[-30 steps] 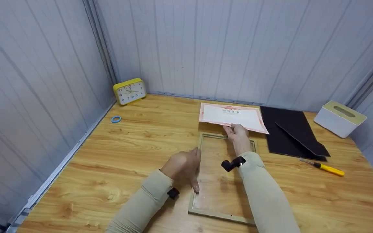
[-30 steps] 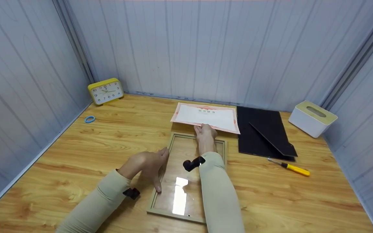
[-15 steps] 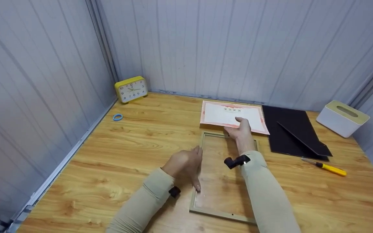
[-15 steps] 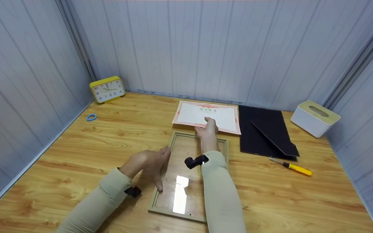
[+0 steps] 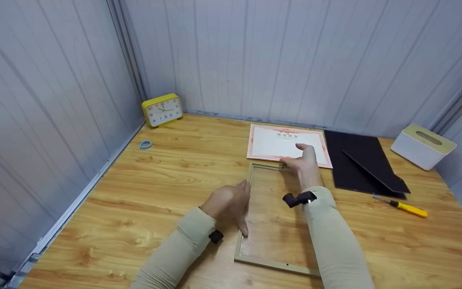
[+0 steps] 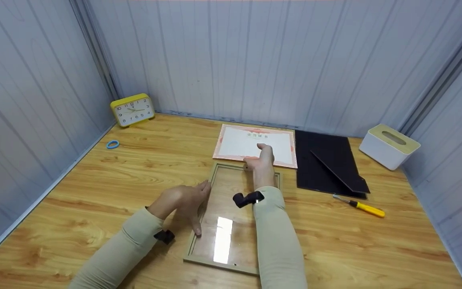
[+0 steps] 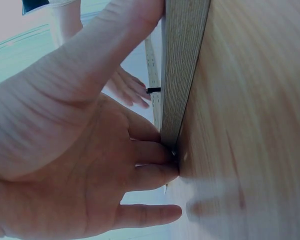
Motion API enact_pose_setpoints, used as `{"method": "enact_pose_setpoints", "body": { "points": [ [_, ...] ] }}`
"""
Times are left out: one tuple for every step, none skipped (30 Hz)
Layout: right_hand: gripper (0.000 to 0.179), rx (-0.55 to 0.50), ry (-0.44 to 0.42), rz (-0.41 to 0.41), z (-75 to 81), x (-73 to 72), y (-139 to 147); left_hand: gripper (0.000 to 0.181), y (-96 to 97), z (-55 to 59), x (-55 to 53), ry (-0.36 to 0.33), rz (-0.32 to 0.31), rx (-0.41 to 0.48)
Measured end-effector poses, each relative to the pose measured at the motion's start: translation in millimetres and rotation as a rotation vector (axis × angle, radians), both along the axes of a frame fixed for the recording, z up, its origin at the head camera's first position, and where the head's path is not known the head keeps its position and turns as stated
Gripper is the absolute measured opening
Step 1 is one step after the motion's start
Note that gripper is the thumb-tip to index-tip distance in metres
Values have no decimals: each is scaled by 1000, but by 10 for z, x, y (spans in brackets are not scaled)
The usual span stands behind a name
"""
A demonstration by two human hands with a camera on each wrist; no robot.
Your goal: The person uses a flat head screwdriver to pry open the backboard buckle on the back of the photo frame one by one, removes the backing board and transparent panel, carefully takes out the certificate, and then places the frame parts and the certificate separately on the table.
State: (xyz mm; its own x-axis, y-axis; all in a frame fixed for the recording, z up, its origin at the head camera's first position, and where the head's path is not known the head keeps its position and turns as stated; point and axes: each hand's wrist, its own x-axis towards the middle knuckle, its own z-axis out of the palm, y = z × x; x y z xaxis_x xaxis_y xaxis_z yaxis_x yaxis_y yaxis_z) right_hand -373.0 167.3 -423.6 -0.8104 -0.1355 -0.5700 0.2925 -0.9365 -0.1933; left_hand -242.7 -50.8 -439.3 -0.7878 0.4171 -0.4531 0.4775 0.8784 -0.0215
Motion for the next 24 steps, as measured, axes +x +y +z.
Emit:
{"method": "enact_pose_setpoints", "body": {
  "points": [
    [82,-5,-2,1,-2,1,7,149,-1,3,-2,0,1,4],
    [81,-9,-3,2,-6,0,14,149,-2,5,-4,-3,6,11],
    [81,-14,-4,3,-10,-1,21,149,-3,6,-6,-2,6,13],
    [81,-15,-5,6,-11,1,27,149,-4,7,-9,-2,5,15],
    [82,-17,-7,11,-11,5,33,149,-5,9,-9,-2,6,18],
    [82,-16,-6,20,-9,12,38,149,-6,9,-9,-4,8,21],
    [82,-14,-3,35,-4,22,41,149,-8,10,-9,-6,12,24],
    [82,-7,6,60,8,40,45,149,-8,10,-8,-4,15,23],
    [82,27,28,94,26,60,53,149,-9,9,-7,-1,18,21],
    [80,85,66,133,51,89,67,149,-7,8,-7,0,22,23],
    [77,179,123,171,74,126,82,149,-4,5,-7,2,25,24],
    [73,298,200,221,92,168,107,149,1,0,-5,5,26,23],
    [69,440,287,278,109,219,140,149,5,-3,-4,7,24,22],
    [64,607,378,342,125,280,184,149,9,-6,-2,10,21,22],
    [59,787,466,406,128,347,242,150,12,-10,-2,10,22,28],
    [55,950,551,471,126,424,308,150,15,-12,0,8,19,33],
    [53,1107,634,540,113,502,386,150,15,-14,0,9,16,32],
    [52,1235,722,615,94,581,474,150,14,-15,0,9,17,35],
    [53,1353,795,689,77,663,561,150,9,-13,0,9,20,37],
    [55,1460,857,752,55,742,653,150,3,-12,-1,10,21,37],
    [56,1561,914,799,29,818,743,150,-4,-10,-1,8,24,40],
    [58,1657,964,828,4,889,826,150,-12,-8,-1,5,24,38],
    [62,1754,1010,848,-22,953,904,150,-21,-6,1,4,26,39],
    [66,1829,1048,865,-46,1014,973,151,-29,-5,1,1,30,44]
  ]
}}
